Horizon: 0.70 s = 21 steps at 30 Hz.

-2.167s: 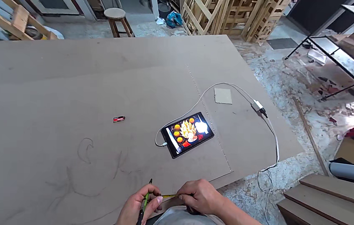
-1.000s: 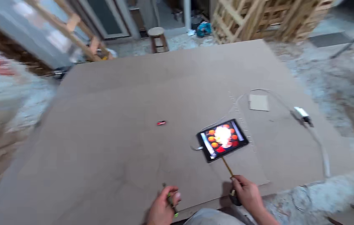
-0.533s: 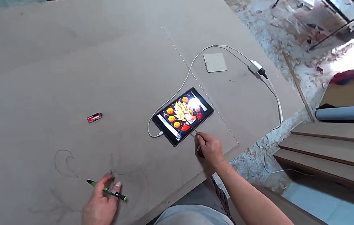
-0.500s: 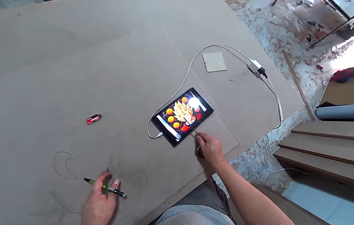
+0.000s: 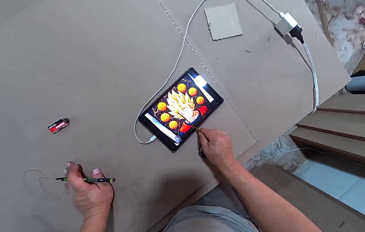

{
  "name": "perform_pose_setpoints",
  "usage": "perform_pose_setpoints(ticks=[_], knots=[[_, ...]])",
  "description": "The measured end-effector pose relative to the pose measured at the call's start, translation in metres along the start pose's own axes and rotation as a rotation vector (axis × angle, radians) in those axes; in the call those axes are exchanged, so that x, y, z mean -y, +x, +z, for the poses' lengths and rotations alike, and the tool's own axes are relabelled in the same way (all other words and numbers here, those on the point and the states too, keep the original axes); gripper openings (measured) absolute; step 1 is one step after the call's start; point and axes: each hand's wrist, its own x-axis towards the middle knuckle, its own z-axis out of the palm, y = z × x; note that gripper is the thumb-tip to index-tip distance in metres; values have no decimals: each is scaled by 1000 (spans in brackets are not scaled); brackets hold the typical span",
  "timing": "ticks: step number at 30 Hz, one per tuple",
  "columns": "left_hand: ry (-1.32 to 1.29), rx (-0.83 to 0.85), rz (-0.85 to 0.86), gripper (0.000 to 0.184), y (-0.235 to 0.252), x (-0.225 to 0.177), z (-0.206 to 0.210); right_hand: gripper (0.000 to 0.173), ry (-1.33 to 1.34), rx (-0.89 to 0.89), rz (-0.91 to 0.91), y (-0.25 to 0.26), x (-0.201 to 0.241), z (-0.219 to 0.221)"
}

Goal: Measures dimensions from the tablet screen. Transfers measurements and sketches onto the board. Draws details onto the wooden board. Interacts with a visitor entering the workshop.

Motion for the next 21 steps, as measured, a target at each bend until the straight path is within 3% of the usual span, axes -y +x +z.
perform_pose_setpoints(ticks=[21], knots=[[4, -34, 63, 59, 2, 7, 6, 27, -20, 3, 5, 3, 4, 4]])
